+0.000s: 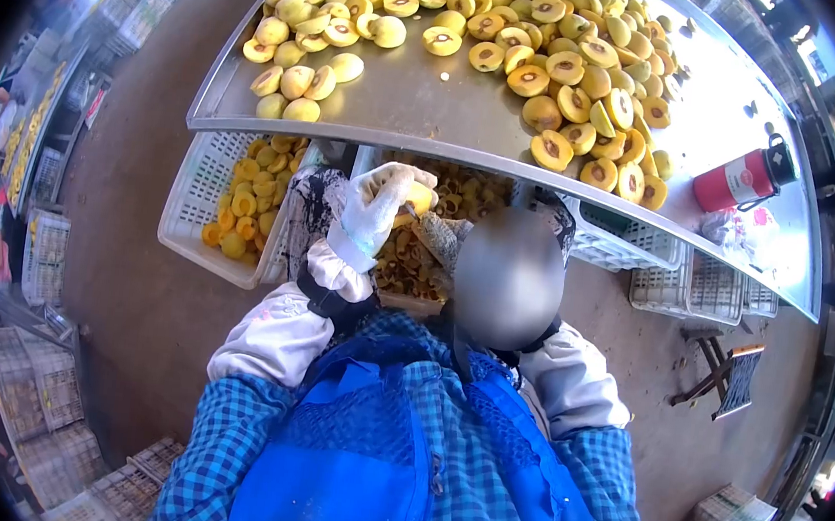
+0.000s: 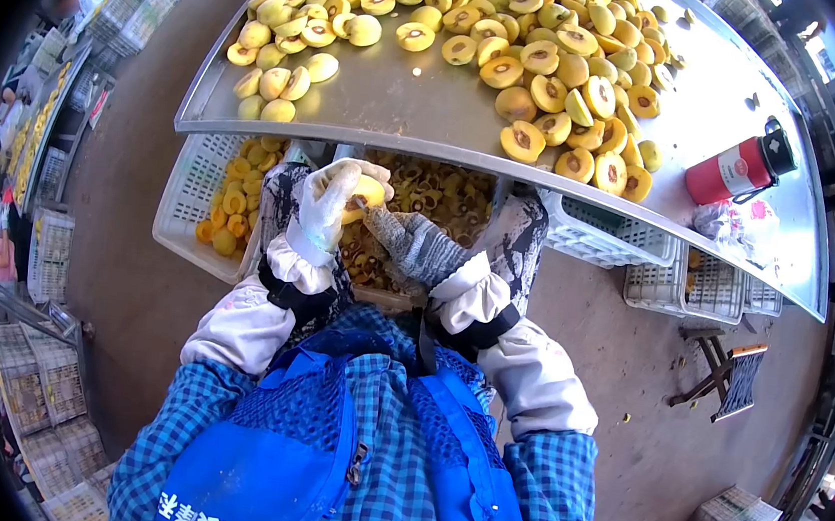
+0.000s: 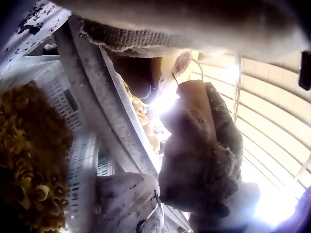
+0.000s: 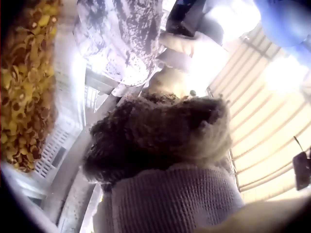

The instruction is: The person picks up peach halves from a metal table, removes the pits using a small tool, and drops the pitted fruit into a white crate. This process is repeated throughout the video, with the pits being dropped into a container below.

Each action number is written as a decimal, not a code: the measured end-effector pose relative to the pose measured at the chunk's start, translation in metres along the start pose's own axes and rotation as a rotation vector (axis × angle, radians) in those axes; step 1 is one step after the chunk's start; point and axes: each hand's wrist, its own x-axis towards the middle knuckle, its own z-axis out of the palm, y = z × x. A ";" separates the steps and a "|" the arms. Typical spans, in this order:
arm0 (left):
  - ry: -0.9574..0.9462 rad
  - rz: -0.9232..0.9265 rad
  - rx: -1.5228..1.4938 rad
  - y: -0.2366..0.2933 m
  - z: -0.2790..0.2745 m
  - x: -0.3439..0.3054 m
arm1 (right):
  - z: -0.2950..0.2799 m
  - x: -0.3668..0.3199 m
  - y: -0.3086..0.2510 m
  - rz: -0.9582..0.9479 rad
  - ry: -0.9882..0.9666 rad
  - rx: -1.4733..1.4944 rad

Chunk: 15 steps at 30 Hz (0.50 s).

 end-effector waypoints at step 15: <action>0.056 -0.224 -0.337 -0.004 0.019 -0.018 | 0.012 -0.027 -0.001 0.094 0.004 0.357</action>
